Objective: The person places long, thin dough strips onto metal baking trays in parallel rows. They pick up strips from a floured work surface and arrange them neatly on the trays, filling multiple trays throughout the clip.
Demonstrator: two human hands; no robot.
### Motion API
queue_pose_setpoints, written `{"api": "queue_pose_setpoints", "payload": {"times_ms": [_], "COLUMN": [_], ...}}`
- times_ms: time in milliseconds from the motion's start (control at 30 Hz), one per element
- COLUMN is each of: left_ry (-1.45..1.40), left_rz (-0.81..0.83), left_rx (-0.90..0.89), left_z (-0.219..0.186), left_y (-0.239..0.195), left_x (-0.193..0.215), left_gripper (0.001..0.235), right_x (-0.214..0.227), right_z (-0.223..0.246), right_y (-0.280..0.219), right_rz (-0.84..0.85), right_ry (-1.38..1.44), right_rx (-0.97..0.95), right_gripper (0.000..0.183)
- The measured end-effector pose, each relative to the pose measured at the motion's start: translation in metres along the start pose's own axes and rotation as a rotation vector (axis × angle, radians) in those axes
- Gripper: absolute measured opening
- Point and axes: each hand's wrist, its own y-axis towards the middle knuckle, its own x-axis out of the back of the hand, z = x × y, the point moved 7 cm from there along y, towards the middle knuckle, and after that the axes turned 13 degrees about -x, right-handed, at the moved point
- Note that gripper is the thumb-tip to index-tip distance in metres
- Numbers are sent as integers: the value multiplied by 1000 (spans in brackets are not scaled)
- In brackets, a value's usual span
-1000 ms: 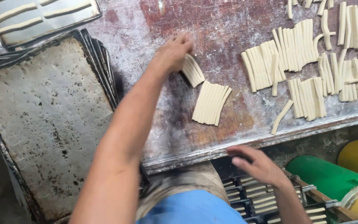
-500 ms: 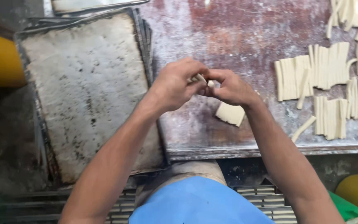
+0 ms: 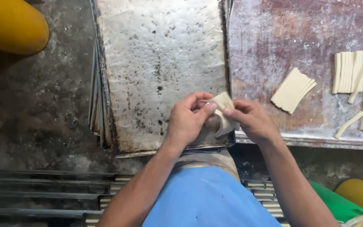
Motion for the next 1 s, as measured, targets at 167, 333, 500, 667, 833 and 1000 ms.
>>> {"api": "queue_pose_setpoints", "payload": {"times_ms": [167,333,500,667,833,1000], "left_ry": [6,808,115,-150,189,463], "left_rz": [-87,-14,-23,-417,-572,-294], "left_rx": [32,-137,-194,-132,-112,-176], "left_z": [30,49,-11,15,33,-18], "left_y": [-24,-21,-17,-18,-24,-17], "left_x": [20,35,-25,-20,30,-6], "left_gripper": [25,20,49,21,17,38], "right_x": [51,69,24,49,85,37], "right_z": [-27,9,33,6,21,46], "right_y": [9,-7,-11,23,30,23], "right_rz": [-130,-112,115,95,100,246], "right_ry": [213,283,-334,95,258,-191], "right_rx": [10,70,166,122,112,177], "right_gripper": [20,14,16,22,26,28]}}
